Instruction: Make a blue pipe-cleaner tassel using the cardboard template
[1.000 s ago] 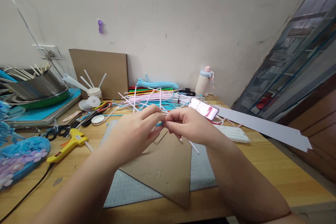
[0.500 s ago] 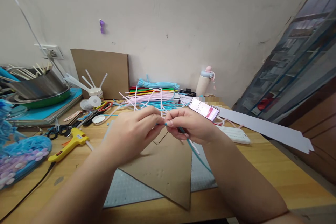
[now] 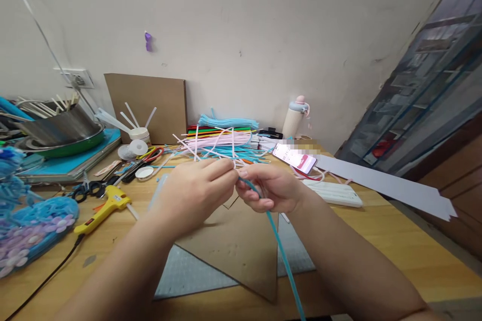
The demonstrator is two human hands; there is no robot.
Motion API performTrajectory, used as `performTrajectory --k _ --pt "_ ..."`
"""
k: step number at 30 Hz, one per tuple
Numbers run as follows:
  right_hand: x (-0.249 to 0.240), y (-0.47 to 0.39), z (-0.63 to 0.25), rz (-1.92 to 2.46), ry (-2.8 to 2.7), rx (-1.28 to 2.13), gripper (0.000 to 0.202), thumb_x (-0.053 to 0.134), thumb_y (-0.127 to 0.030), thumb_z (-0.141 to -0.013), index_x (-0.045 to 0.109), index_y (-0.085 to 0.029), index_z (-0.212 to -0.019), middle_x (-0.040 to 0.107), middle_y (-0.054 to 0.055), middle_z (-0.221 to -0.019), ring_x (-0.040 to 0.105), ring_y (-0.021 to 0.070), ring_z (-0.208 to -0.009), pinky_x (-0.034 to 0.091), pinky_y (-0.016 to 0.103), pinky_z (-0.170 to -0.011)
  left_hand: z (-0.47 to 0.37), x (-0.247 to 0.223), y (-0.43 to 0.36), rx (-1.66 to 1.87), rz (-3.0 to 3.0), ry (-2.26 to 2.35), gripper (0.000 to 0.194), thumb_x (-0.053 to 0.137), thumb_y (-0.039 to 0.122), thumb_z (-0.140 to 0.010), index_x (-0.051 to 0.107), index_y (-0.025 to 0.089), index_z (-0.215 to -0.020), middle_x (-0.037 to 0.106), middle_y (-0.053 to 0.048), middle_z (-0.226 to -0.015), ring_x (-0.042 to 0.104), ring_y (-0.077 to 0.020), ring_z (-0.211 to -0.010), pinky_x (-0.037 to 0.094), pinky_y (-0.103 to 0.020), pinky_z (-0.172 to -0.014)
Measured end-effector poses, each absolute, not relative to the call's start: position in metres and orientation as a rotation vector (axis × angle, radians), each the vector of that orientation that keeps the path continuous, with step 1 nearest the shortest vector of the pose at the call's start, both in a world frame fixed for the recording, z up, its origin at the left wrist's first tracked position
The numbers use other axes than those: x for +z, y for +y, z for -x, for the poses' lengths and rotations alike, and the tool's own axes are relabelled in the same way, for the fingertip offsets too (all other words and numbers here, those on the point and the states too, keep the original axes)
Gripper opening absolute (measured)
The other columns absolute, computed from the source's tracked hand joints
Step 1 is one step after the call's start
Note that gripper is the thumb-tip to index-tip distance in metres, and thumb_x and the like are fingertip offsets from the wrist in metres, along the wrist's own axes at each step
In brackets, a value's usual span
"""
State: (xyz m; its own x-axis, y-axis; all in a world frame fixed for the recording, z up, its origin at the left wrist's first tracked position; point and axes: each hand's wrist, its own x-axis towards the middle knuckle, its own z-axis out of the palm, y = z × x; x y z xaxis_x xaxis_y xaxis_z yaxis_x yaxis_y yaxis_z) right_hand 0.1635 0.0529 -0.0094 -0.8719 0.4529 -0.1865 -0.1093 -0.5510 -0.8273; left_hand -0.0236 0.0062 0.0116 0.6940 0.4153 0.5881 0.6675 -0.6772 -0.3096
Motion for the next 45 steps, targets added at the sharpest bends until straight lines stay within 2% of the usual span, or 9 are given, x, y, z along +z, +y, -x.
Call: performTrajectory --k 3,10,18,20,23,28,32,39,45 --pt "-0.009 0.054 -0.168 0.6 -1.275 2.483 0.02 0.049 -0.027 -0.08 0.052 -0.011 -0.069 0.053 -0.001 -0.053 0.041 0.0027 -0.033 0.026 0.011 -0.029 0.021 0.011 0.006 -0.646 2.391 -0.799 0.015 0.046 0.017 -0.085 0.058 0.017 -0.077 0.062 -0.001 -0.078 0.057 -0.0126 -0.071 0.043 -0.023 -0.06" --pt "0.002 0.037 -0.17 0.845 -1.135 2.529 0.017 0.051 -0.025 -0.076 0.044 -0.015 -0.065 0.037 -0.009 -0.051 0.021 -0.0001 -0.033 0.016 0.013 -0.032 0.014 0.004 0.006 -0.713 2.45 -0.819 0.012 0.046 0.018 -0.082 0.056 0.018 -0.074 0.056 0.001 -0.07 0.047 -0.0106 -0.059 0.033 -0.024 -0.051" --pt "0.005 -0.002 -0.174 0.856 -2.181 0.707 0.016 0.052 -0.016 -0.07 0.044 -0.019 -0.056 0.036 -0.002 -0.057 0.029 0.0107 -0.055 0.021 0.025 -0.05 0.001 0.007 -0.001 -1.192 2.943 -0.948 0.015 0.046 0.007 -0.07 0.049 0.017 -0.059 0.046 0.004 -0.056 0.041 -0.0071 -0.053 0.034 -0.019 -0.05" --pt "0.007 -0.008 -0.179 0.772 -2.332 0.466 0.018 0.051 -0.018 -0.073 0.045 -0.02 -0.056 0.036 -0.001 -0.057 0.027 0.012 -0.056 0.02 0.027 -0.051 0.003 0.012 -0.003 -1.184 3.08 -1.019 0.015 0.046 0.006 -0.07 0.049 0.016 -0.059 0.045 0.005 -0.055 0.04 -0.0068 -0.053 0.034 -0.019 -0.05" --pt "0.011 -0.014 -0.181 0.856 -2.263 0.618 0.018 0.05 -0.022 -0.077 0.045 -0.019 -0.06 0.038 -0.001 -0.057 0.032 0.0112 -0.055 0.022 0.025 -0.05 0.007 0.017 -0.005 -1.144 3.135 -0.978 0.015 0.047 0.005 -0.072 0.052 0.016 -0.063 0.049 0.004 -0.058 0.044 -0.0075 -0.057 0.037 -0.019 -0.054" --pt "0.02 -0.012 -0.179 1.183 -1.629 1.972 0.023 0.042 -0.035 -0.082 0.046 -0.017 -0.068 0.045 -0.003 -0.058 0.032 0.0043 -0.036 0.017 0.02 -0.035 0.011 0.019 -0.01 -0.933 2.948 -0.791 0.014 0.047 0.009 -0.079 0.055 0.017 -0.07 0.056 0.001 -0.068 0.048 -0.0088 -0.063 0.037 -0.021 -0.056" --pt "0.023 -0.007 -0.182 1.144 -1.189 2.372 0.019 0.05 -0.032 -0.077 0.044 -0.016 -0.068 0.045 -0.006 -0.058 0.029 0.0003 -0.032 0.013 0.016 -0.034 0.01 0.018 -0.013 -0.722 2.704 -0.73 0.02 0.043 0.014 -0.086 0.054 0.017 -0.069 0.054 0.002 -0.066 0.044 -0.0089 -0.056 0.031 -0.023 -0.049" --pt "0.018 -0.014 -0.173 1.147 -1.275 2.066 0.015 0.051 -0.023 -0.072 0.04 -0.018 -0.064 0.041 -0.007 -0.052 0.021 0.0015 -0.037 0.01 0.017 -0.038 0.006 0.017 -0.017 -0.771 2.622 -0.674 0.015 0.045 0.011 -0.079 0.053 0.017 -0.068 0.056 0.002 -0.066 0.042 -0.0088 -0.055 0.03 -0.023 -0.049" --pt "0.009 -0.021 -0.179 0.908 -2.097 0.922 0.019 0.054 -0.017 -0.068 0.04 -0.019 -0.055 0.033 -0.004 -0.055 0.027 0.0092 -0.054 0.02 0.024 -0.049 0.002 0.014 -0.012 -1.002 2.963 -0.782 0.015 0.044 0.007 -0.069 0.052 0.017 -0.063 0.052 0.003 -0.058 0.044 -0.0086 -0.057 0.036 -0.022 -0.053"
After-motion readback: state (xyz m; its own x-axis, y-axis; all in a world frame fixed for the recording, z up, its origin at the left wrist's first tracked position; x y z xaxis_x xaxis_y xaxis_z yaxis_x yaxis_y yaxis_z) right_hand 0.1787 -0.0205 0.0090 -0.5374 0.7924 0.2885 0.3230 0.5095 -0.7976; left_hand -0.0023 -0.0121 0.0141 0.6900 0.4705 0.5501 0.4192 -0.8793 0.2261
